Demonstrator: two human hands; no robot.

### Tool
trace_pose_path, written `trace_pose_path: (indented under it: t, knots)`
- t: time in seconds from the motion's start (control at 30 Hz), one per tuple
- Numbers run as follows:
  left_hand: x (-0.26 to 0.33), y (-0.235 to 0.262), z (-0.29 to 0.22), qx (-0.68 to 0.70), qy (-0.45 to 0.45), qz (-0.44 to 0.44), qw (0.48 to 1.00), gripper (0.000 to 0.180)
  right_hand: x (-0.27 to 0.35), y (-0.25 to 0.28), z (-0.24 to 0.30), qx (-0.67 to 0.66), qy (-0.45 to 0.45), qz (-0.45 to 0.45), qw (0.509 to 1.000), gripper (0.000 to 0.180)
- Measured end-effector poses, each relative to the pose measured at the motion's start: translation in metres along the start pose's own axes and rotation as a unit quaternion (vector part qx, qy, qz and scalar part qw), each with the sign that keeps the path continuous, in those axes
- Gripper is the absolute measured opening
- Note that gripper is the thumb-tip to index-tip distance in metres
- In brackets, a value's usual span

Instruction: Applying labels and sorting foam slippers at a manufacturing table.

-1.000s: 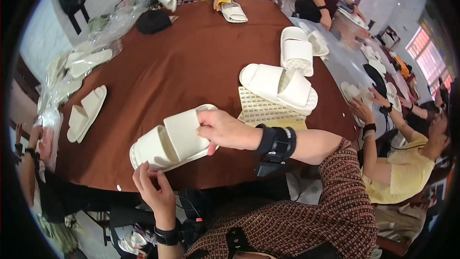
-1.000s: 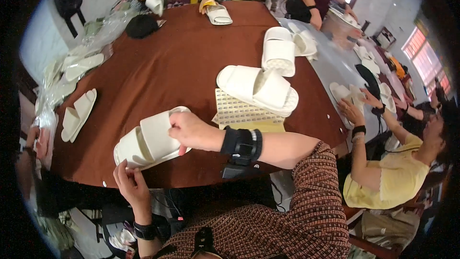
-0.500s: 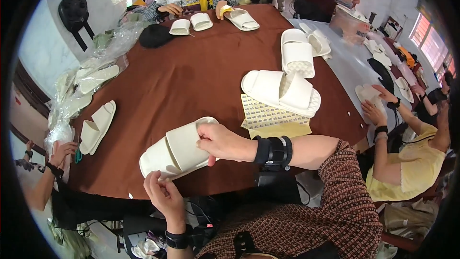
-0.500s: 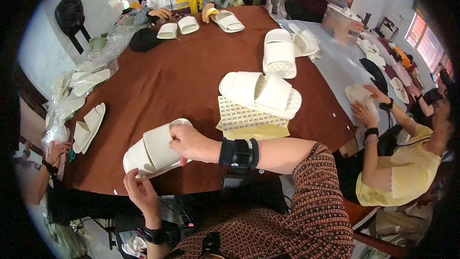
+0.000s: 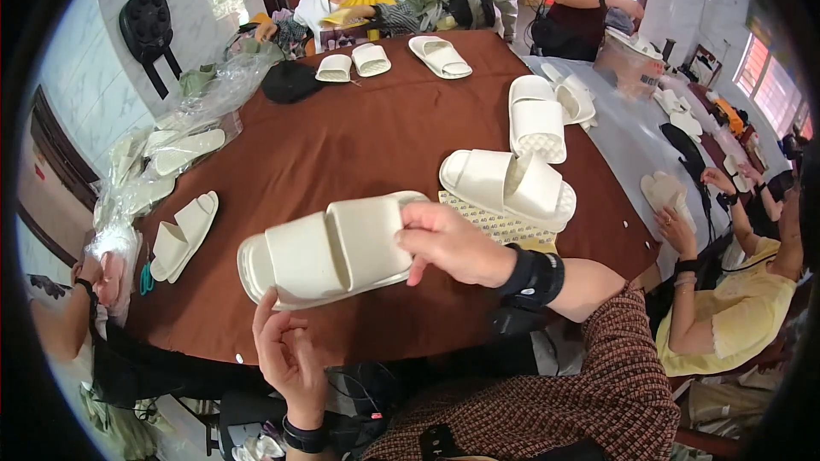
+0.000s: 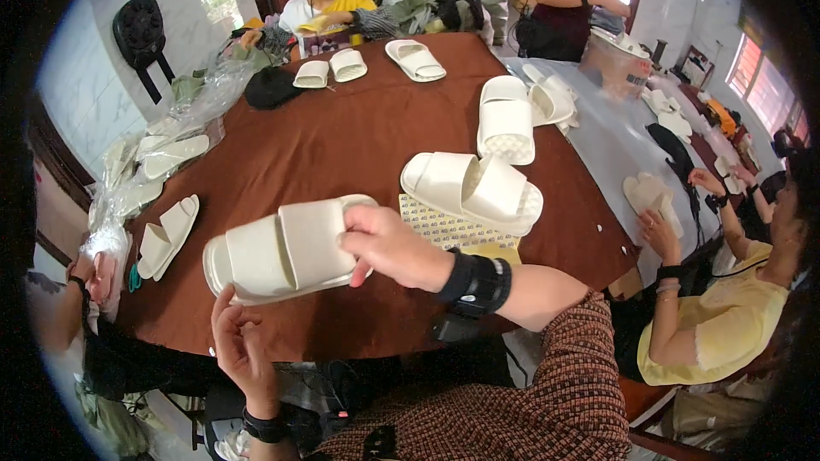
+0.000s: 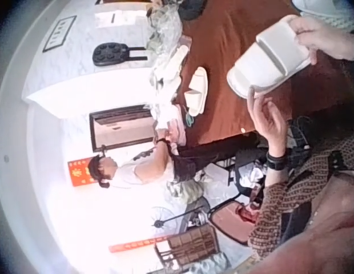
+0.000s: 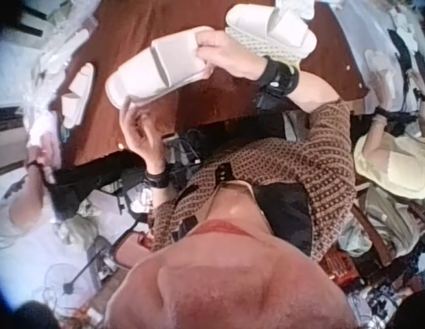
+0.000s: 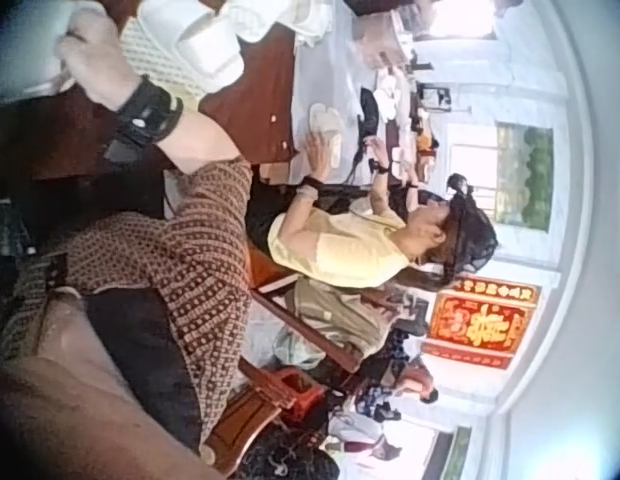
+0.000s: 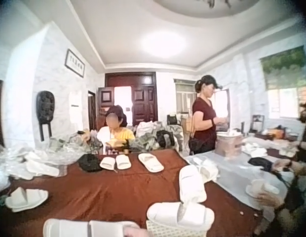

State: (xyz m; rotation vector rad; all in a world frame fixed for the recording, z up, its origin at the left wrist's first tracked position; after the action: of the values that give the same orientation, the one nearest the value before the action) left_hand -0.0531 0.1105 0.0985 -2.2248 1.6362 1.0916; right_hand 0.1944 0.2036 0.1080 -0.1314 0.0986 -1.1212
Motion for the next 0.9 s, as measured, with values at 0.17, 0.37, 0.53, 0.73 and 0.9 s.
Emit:
trace_pose_path:
  t: [0.17,0.37,0.53,0.73,0.9]
  knots:
    - [-0.012,-0.012,-0.014,-0.049,-0.071,0.020,0.996,0.020,0.042,0.056,0.043,-0.050,0.084,-0.149,0.984,0.014]
    - [-0.016,0.023,0.009,-0.100,0.014,0.014,0.995,0.025,0.084,0.136,0.081,-0.041,0.231,-0.319,0.918,0.006]
    - [-0.031,0.026,0.026,-0.070,0.016,0.032,0.997,0.030,0.136,0.259,0.055,-0.045,0.279,-0.361,0.889,0.005]
    - [-0.046,0.042,0.062,-0.074,0.010,0.027,0.997,0.034,0.186,0.426,-0.051,0.036,0.135,-0.392,0.909,0.019]
    - [-0.068,0.091,0.132,-0.131,0.107,-0.040,0.985,0.034,0.180,0.357,-0.016,-0.027,0.144,-0.411,0.900,0.022]
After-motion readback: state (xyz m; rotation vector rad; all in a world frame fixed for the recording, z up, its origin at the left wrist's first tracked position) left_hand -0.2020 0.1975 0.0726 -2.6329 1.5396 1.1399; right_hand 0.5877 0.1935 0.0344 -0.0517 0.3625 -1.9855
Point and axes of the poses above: each hand's wrist, its own x-axis away from the middle knuckle, its own y-axis out of the back of the hand, z = x × y, the point moved 4 cm from there along -x, towards the middle knuckle, and after that the axes turned 1 degree about x, right-handed, at the moved point
